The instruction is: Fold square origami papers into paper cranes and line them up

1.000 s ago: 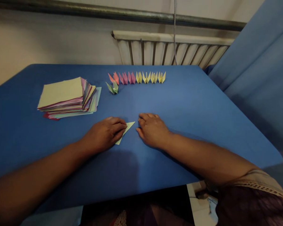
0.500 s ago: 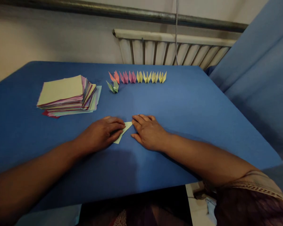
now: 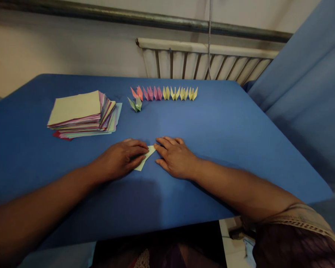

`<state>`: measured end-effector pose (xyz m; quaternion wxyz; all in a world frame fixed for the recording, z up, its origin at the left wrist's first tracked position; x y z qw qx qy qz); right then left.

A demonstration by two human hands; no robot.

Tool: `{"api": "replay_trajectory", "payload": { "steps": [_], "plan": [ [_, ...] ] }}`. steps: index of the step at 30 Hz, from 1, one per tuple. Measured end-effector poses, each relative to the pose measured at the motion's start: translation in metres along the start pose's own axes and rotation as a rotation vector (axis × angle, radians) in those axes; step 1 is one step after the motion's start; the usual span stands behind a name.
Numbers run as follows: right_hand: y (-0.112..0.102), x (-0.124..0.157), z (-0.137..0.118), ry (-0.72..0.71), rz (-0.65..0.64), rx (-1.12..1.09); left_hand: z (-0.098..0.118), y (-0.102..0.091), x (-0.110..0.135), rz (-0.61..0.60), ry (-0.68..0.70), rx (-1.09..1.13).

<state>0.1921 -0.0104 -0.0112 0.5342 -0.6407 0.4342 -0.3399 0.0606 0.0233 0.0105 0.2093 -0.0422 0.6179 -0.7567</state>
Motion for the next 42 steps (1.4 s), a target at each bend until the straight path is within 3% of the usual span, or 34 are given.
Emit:
{"api": "replay_trajectory", "payload": {
  "steps": [11,19,22,42],
  "plan": [
    [-0.004,-0.002,0.013,0.146,0.039,0.002,-0.001,0.002,0.002,-0.016,0.002,0.013],
    [-0.003,0.0,0.003,-0.042,0.083,-0.077,-0.014,0.002,0.004,0.02,-0.19,0.146],
    [-0.001,0.0,-0.001,-0.075,0.069,-0.075,-0.017,0.004,0.004,0.042,-0.202,0.152],
    [0.001,-0.001,-0.002,-0.026,0.038,-0.057,-0.004,0.008,-0.011,-0.039,-0.134,-0.168]
  ]
}}
Point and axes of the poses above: each hand's wrist, its own x-axis away from the middle knuckle, its own y-axis out of the palm, z = x × y, the point moved 7 cm from there along -x, towards the middle knuckle, and after that the axes turned 10 degrees about y, right-handed, at the moved point
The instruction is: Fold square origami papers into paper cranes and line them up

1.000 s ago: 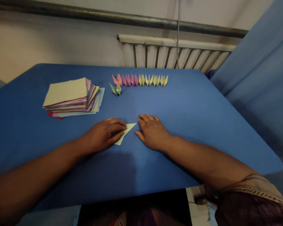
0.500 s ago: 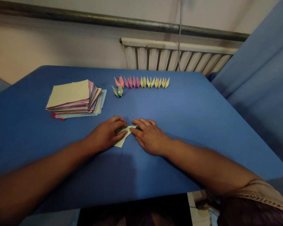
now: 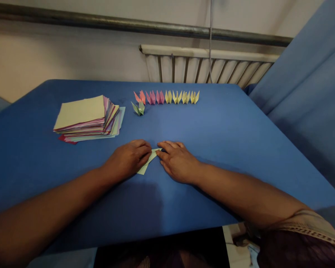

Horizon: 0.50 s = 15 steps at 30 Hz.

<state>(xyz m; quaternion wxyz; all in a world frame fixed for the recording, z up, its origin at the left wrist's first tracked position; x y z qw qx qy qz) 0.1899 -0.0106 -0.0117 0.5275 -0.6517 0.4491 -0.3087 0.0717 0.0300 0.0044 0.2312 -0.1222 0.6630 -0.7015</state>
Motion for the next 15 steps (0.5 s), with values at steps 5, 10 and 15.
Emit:
{"api": "replay_trajectory", "payload": {
  "steps": [5,10,15],
  "plan": [
    [-0.0036,0.0005,0.003,0.001,0.027,-0.015,0.0025,-0.0014,0.0031,0.003,0.045,0.033],
    [-0.0082,0.001,0.0039,0.026,0.082,-0.052,0.0048,-0.0024,0.0075,0.009,0.089,0.057],
    [0.0007,0.0014,-0.0012,0.025,0.004,0.041,0.0051,-0.0026,0.0073,0.011,0.089,0.055]
  ]
}}
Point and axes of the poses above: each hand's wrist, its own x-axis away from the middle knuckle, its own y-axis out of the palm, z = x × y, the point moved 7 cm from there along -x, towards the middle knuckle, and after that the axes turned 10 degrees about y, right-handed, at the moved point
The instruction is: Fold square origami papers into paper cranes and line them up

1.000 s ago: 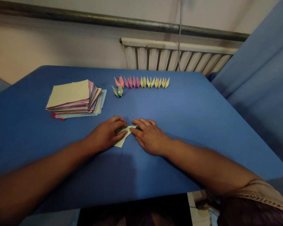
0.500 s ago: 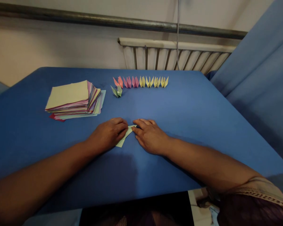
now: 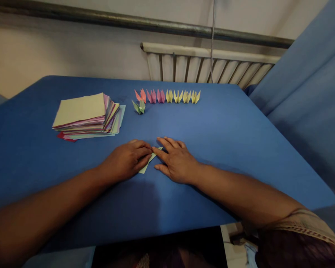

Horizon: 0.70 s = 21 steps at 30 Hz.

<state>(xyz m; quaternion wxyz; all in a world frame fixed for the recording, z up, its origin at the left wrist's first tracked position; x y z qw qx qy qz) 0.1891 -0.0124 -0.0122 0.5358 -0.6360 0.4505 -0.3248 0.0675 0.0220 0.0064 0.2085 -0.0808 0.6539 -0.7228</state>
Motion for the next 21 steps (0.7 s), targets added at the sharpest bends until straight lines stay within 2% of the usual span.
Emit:
{"api": "replay_trajectory", "payload": {
  "steps": [4,14,21],
  "plan": [
    [0.0,0.001,-0.001,0.035,-0.044,0.043,0.0,0.001,-0.001,-0.007,0.007,0.007],
    [-0.004,0.0,0.011,0.204,-0.01,0.042,0.0,-0.002,0.001,-0.037,-0.028,0.035],
    [-0.001,0.001,0.002,0.072,-0.042,0.019,-0.002,-0.002,0.002,-0.028,-0.031,0.079]
  ]
}}
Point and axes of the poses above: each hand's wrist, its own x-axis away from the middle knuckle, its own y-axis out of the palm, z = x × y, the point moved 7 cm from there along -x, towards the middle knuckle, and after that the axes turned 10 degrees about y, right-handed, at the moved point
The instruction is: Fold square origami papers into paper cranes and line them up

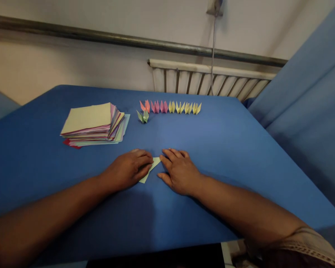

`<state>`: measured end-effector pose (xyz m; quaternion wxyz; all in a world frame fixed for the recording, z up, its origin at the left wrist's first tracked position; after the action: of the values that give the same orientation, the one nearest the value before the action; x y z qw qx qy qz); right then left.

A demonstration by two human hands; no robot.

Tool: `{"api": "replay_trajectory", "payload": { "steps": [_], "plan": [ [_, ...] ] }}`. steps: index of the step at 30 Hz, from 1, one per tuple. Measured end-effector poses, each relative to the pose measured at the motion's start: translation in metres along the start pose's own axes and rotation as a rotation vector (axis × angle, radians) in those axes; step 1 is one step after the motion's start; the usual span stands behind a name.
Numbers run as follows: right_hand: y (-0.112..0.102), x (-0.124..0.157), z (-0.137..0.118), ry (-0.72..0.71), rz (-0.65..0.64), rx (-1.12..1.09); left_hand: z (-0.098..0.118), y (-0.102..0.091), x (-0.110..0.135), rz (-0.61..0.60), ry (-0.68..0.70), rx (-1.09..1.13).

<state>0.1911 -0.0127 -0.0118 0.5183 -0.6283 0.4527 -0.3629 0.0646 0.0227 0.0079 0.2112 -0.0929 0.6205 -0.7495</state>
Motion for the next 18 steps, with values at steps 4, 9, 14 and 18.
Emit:
{"api": "replay_trajectory", "payload": {
  "steps": [4,9,14,18],
  "plan": [
    [0.0,-0.001,0.005,0.045,0.006,0.004,-0.004,-0.002,0.001,0.017,-0.046,0.013],
    [-0.004,-0.006,0.002,0.027,0.06,-0.033,-0.004,-0.004,-0.001,0.034,-0.042,0.033],
    [0.0,-0.008,-0.015,-0.026,0.043,-0.018,-0.004,-0.005,-0.001,0.058,-0.017,0.068],
    [-0.002,-0.008,-0.015,0.084,0.079,0.052,-0.002,-0.007,0.002,0.062,0.013,0.103]
  ]
}}
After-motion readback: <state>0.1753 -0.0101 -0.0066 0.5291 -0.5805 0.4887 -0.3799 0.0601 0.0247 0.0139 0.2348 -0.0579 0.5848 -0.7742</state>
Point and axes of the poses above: each hand's wrist, its own x-axis away from the middle knuckle, its own y-axis out of the palm, z = x × y, the point moved 7 cm from there along -x, towards the middle knuckle, and after that the axes turned 10 degrees about y, right-handed, at the moved point
